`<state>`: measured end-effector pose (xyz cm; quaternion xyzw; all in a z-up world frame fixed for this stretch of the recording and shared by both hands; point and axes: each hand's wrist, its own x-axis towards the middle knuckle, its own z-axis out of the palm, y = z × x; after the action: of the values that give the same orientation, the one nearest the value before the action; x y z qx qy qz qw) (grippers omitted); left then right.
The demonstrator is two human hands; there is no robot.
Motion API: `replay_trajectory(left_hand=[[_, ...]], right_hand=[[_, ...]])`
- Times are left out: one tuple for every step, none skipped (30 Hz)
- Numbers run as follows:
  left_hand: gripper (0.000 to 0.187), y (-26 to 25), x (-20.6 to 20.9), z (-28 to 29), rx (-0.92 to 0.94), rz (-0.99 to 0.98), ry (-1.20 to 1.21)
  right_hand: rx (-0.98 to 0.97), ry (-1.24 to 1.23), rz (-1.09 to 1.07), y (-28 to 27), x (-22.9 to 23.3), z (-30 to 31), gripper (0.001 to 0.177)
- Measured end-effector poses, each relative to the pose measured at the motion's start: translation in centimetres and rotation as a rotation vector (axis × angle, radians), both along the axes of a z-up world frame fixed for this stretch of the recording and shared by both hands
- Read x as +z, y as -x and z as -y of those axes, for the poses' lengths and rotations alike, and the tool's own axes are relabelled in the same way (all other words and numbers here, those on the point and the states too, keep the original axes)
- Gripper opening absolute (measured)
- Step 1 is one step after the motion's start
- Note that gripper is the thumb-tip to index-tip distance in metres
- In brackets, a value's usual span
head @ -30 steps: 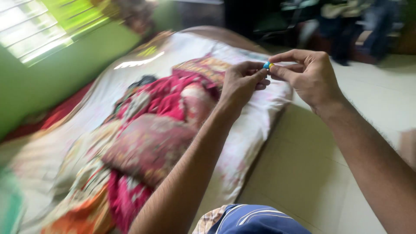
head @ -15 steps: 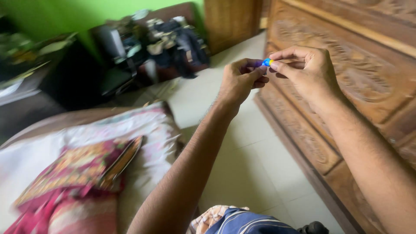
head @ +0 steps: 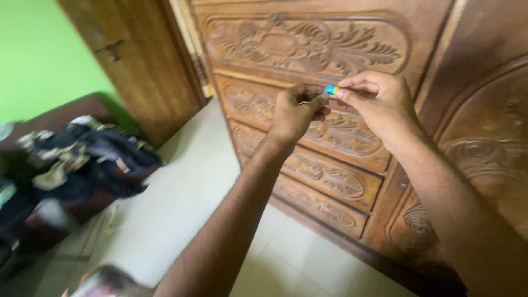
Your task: The person tidies a bed by moving pillows and blankets, adjusting a mosquito net, and placing small items on a nearby desk. The person handles a floral pillow, a red blanket, and a green mosquito net, then places a ruler and a coiled wire on a desk.
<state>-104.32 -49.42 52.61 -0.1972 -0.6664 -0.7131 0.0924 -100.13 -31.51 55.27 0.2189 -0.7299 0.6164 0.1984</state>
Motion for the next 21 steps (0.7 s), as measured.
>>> replay_trajectory(left_hand=[[0.024, 1.2, 0.2, -0.3, -0.051, -0.017, 0.0], [0.023, 2.3, 0.4, -0.8, -0.096, -0.035, -0.003], [0.023, 3.3, 0.5, -1.5, -0.123, -0.041, -0.005], [0.022, 4.3, 0.6, -2.3, -0.143, -0.049, -0.01], [0.022, 5.2, 0.7, -3.1, -0.164, -0.056, -0.015], [0.021, 6.2, 1.1, -3.8, -0.181, -0.069, -0.008], [0.021, 7.1, 1.5, -4.5, -0.199, -0.082, -0.001], [0.021, 8.1, 2.0, -5.3, -0.214, -0.094, 0.003], [0.021, 9.2, 2.6, -6.1, -0.23, -0.122, 0.003], [0.021, 10.3, 3.2, -6.8, -0.239, -0.15, 0.005], [0.022, 11.3, 3.9, -7.6, -0.248, -0.179, 0.007], [0.021, 12.3, 4.6, -8.5, -0.25, -0.179, 0.014], [0.021, 13.3, 5.3, -9.5, -0.251, -0.178, 0.022], [0.02, 14.1, 6.0, -10.2, -0.246, -0.177, 0.028], [0.02, 15.1, 6.7, -10.9, -0.239, -0.193, 0.019], [0.02, 16.0, 7.3, -11.6, -0.233, -0.205, 0.01], [0.019, 16.9, 7.9, -12.4, -0.226, -0.217, 0.001], [0.018, 17.8, 8.5, -12.9, -0.172, -0.267, 0.022], [0.018, 18.7, 9.2, -13.3, -0.116, -0.317, 0.041], [0.017, 19.5, 9.7, -13.7, -0.06, -0.361, 0.057], [0.016, 20.4, 10.2, -14.0, -0.035, -0.387, 0.058]], right_hand=[[-0.04, -0.002, -0.004, 0.6, 0.1, -0.5, 0.015], [-0.074, -0.006, -0.009, 1.2, 0.3, -0.9, 0.016], [-0.107, -0.011, -0.014, 1.8, 0.4, -1.4, 0.016], [-0.125, -0.006, -0.014, 2.5, 0.6, -1.9, 0.016], [-0.142, -0.001, -0.015, 3.0, 0.7, -2.5, 0.017], [-0.159, 0.004, -0.021, 3.6, 1.1, -3.2, 0.017], [-0.178, 0.002, -0.031, 4.2, 1.4, -3.9, 0.017], [-0.194, -0.001, -0.041, 4.9, 1.7, -4.6, 0.017], [-0.211, -0.005, -0.051, 5.6, 2.0, -5.4, 0.017], [-0.236, -0.01, -0.056, 6.4, 2.5, -6.2, 0.017], [-0.262, -0.016, -0.06, 7.3, 3.1, -7.0, 0.016], [-0.281, -0.022, -0.066, 8.4, 3.7, -7.6, 0.016], [-0.294, -0.027, -0.087, 9.2, 4.3, -8.4, 0.016], [-0.301, -0.035, -0.106, 10.1, 4.9, -9.1, 0.016], [-0.308, -0.042, -0.125, 10.9, 5.5, -9.8, 0.016], [-0.305, -0.032, -0.133, 11.9, 5.9, -10.4, 0.016], [-0.301, -0.021, -0.141, 12.8, 6.3, -11.1, 0.017], [-0.296, -0.009, -0.148, 13.6, 6.7, -11.8, 0.017], [-0.298, -0.005, -0.16, 14.4, 7.1, -12.4, 0.017], [-0.3, -0.005, -0.168, 15.1, 7.3, -13.0, 0.017], [-0.302, -0.004, -0.177, 15.8, 7.5, -13.6, 0.017]])
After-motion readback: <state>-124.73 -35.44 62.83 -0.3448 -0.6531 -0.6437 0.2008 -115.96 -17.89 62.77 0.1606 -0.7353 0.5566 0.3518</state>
